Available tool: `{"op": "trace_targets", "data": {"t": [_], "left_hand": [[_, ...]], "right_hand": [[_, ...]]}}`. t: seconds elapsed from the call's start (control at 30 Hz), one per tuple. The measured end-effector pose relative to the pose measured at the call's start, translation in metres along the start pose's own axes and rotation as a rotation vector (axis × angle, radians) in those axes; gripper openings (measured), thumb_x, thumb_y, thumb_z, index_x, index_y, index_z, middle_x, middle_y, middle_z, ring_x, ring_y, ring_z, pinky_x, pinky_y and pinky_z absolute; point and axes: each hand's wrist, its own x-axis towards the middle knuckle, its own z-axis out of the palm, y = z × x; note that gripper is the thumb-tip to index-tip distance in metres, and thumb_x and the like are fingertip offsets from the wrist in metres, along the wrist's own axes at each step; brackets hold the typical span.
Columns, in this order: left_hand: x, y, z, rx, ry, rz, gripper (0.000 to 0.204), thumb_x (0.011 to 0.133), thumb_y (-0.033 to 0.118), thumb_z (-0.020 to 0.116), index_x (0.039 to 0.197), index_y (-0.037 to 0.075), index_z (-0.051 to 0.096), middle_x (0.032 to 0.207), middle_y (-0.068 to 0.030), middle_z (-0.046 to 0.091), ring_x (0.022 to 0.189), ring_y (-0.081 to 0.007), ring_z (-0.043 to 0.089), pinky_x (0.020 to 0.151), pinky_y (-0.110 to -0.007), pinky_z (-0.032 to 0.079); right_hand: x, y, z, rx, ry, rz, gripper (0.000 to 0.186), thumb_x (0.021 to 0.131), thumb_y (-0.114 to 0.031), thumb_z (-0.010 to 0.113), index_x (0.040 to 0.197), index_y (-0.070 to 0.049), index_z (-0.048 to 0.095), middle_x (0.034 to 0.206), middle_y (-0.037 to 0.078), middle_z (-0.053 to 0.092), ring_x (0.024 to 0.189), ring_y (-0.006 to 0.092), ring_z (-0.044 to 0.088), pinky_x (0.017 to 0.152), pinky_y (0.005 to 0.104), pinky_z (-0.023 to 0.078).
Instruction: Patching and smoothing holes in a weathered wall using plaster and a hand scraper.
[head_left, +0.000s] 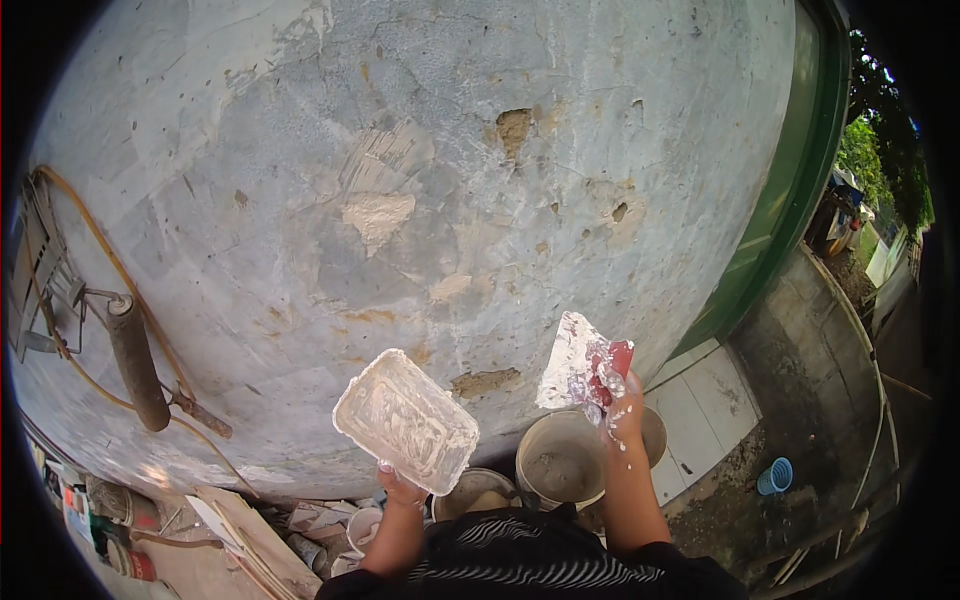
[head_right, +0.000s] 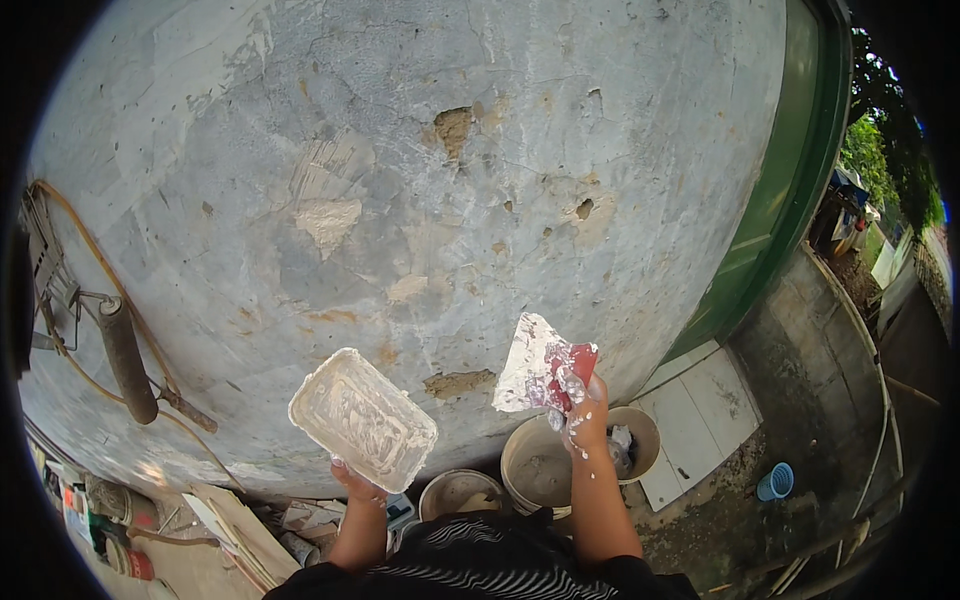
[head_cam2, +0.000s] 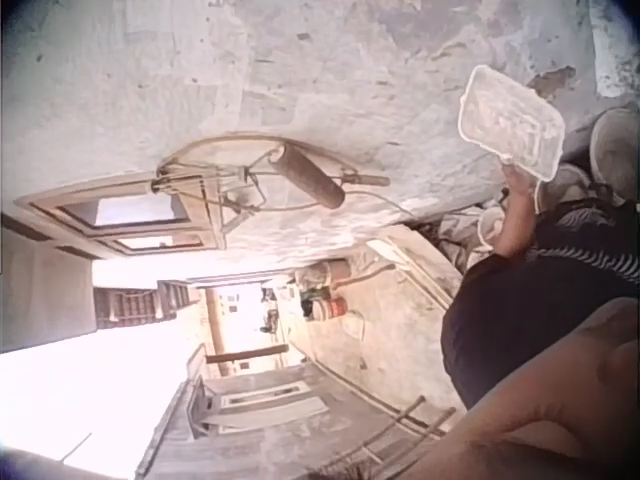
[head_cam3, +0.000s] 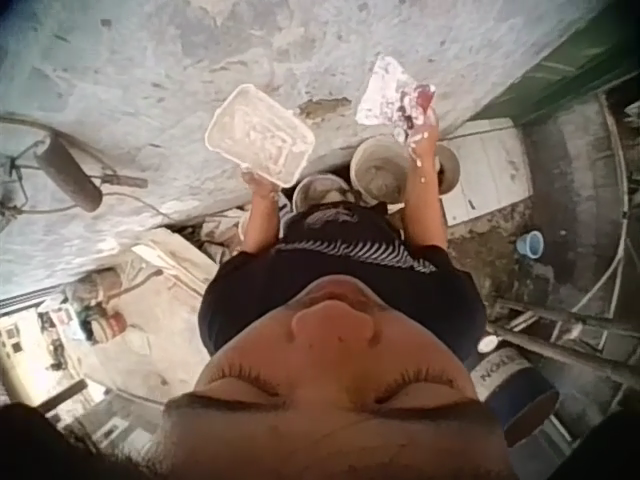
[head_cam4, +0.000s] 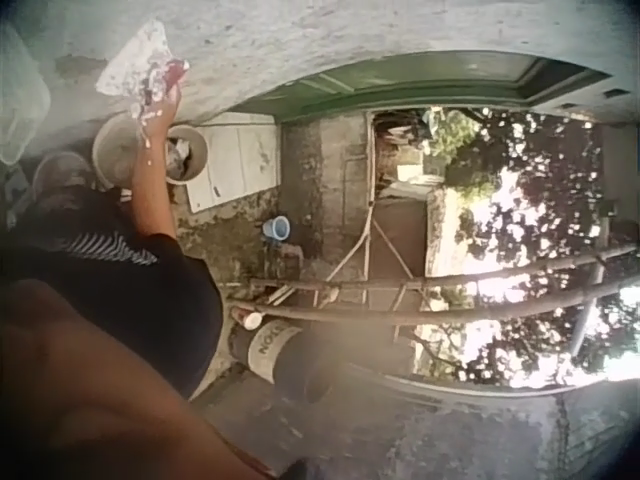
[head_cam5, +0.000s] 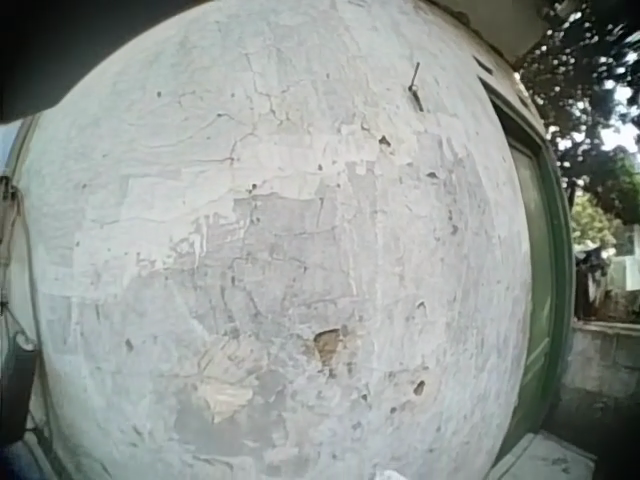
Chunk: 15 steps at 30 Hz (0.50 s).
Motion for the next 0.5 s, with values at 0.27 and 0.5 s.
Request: {"op": "trace_targets", "data": {"t": [0.27,0.5], "left_hand": [[-0.003,0.002,-0.082,-0.329,-0.321,0.005,0.089,0.081,0.052,0.056,0.149,0.017,0.011,0.154,-0.0071,0.014,0.139,-0.0351,0.016,0.112,-0.058,0.001],[-0.006,0.003,-0.107,-0.228,-0.147,0.128,0.081,0.083,0.047,0.053,0.147,0.012,0.018,0.15,-0.0111,0.024,0.135,-0.037,0.025,0.111,-0.057,0.013]], "right_hand": [[-0.041,0.012,0.047,0.052,-0.279,-0.138,0.03,0.089,-0.017,0.059,0.109,0.005,0.057,0.097,0.01,0.064,0.085,0.0138,0.06,0.076,0.0263,0.048],[-0.05,0.015,0.088,-0.701,-0.647,-0.773,0.018,0.075,-0.007,0.068,0.09,0.001,0.066,0.074,0.012,0.064,0.058,0.0207,0.061,0.053,0.0295,0.048]]}}
